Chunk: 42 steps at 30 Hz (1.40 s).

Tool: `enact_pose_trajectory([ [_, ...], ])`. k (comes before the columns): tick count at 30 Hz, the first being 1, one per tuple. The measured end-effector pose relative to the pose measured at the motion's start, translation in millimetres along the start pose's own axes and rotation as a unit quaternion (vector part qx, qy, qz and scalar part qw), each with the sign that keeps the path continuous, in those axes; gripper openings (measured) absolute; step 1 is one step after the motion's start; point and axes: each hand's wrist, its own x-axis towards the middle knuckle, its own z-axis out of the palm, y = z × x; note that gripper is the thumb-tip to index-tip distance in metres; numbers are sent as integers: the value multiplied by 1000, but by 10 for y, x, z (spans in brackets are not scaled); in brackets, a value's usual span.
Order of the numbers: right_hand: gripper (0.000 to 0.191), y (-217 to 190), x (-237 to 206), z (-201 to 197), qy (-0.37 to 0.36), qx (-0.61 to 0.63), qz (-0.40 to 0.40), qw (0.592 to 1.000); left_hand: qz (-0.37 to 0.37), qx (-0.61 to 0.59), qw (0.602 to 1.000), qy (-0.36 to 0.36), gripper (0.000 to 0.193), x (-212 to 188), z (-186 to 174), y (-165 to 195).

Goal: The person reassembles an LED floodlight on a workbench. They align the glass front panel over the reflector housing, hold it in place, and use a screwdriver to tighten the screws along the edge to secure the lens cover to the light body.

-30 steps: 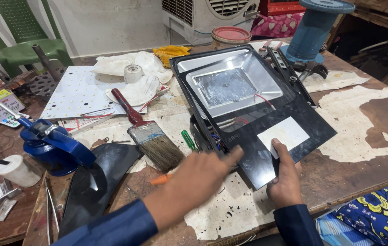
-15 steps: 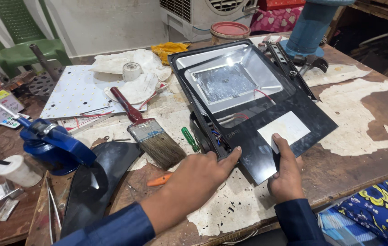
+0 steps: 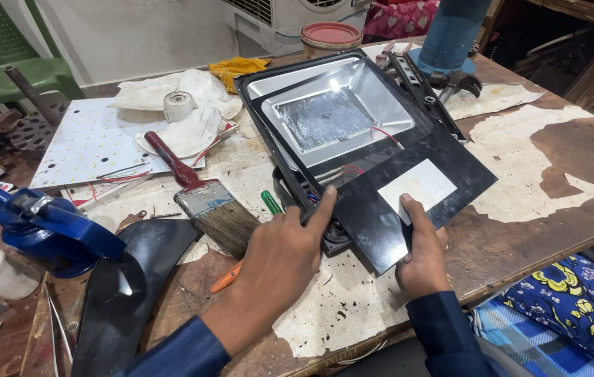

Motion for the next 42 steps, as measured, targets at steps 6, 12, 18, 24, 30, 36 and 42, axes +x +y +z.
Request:
enact_pose_trajectory([
  [6, 36, 16, 31, -21, -24, 24, -12, 999, -32, -37, 998, -28, 77, -40, 12, 128],
  [12, 32, 44, 11, -37, -54, 35, -23, 998, -61, -50, 995, -54, 84, 8, -128, 69],
  [18, 30, 52, 13, -18, -40, 42, -19, 998, 23, -1, 992, -125, 81, -16, -51, 124],
  [24, 34, 60, 6, -26, -43, 32, -19, 998, 14, 1, 999, -51, 77, 76, -68, -27],
  [30, 37, 65, 30, -22, -9, 3, -3, 1000, -38, -128, 986, -100, 62, 53, -87, -56],
  [36, 35, 93, 47, -64, -47, 17, -27, 998, 22, -83, 994, -68, 66, 29, -100, -24],
  [42, 33, 91, 19, -32, -45, 44, -25, 998, 11, -117, 990, -76, 59, 77, -123, -133],
])
